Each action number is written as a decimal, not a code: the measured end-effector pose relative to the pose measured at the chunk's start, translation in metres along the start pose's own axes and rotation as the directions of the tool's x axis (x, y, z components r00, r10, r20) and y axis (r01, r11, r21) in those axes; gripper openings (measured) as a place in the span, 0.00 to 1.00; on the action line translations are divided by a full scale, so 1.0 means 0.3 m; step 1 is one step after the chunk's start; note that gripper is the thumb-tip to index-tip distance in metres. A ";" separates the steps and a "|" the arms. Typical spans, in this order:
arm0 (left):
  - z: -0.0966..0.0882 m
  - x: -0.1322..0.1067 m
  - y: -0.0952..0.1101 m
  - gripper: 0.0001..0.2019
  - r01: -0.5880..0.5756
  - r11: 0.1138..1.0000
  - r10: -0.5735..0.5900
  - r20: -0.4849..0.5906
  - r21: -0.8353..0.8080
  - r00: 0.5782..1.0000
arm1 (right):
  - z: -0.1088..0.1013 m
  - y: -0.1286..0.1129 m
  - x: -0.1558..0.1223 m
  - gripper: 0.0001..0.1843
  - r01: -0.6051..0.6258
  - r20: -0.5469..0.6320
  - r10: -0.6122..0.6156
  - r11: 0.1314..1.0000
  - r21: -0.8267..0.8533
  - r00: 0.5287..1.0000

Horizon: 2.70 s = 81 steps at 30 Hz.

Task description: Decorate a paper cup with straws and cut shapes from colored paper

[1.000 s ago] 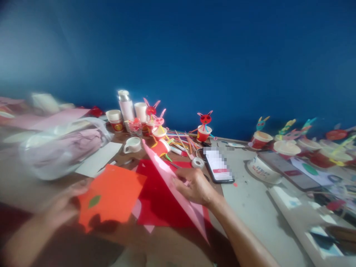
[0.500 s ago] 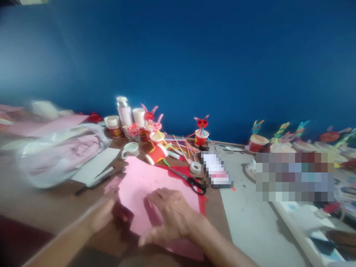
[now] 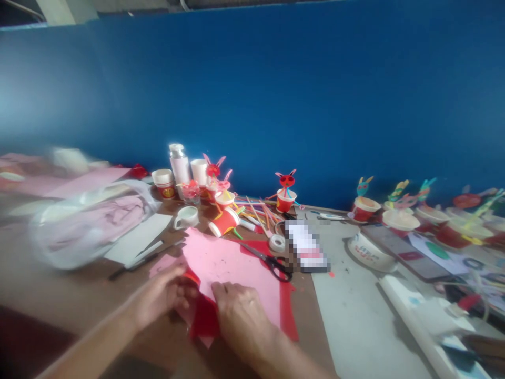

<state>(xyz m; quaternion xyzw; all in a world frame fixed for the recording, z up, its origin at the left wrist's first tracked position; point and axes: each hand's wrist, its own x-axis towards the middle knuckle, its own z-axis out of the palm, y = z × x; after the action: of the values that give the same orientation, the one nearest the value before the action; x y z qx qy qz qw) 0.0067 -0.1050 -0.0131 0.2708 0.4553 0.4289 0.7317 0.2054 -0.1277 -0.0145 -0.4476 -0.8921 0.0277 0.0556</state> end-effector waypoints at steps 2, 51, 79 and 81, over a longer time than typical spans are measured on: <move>-0.026 -0.003 0.005 0.07 0.011 1.000 -0.011 0.024 0.007 1.000 | -0.005 0.004 -0.001 0.10 0.018 0.007 -0.018 1.000 0.003 1.000; -0.023 -0.012 0.048 0.01 0.091 0.972 -0.108 0.072 0.215 0.991 | 0.005 -0.048 -0.019 0.18 -0.035 -0.101 0.040 0.998 0.053 0.994; -0.202 -0.225 0.062 0.21 0.103 0.970 -0.142 -0.170 -0.219 0.975 | -0.040 -0.006 -0.012 0.08 0.081 -0.068 -0.082 0.997 -0.017 0.994; -0.200 -0.197 0.045 0.24 0.093 0.971 -0.129 -0.157 -0.220 0.979 | -0.042 -0.006 -0.012 0.08 0.079 -0.070 -0.080 0.997 -0.014 0.994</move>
<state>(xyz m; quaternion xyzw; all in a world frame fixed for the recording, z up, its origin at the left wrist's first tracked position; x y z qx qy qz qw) -0.0651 -0.1499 -0.0030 0.1281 0.4823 0.4545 0.7378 0.2076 -0.1315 -0.0022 -0.4127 -0.9068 0.0048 0.0857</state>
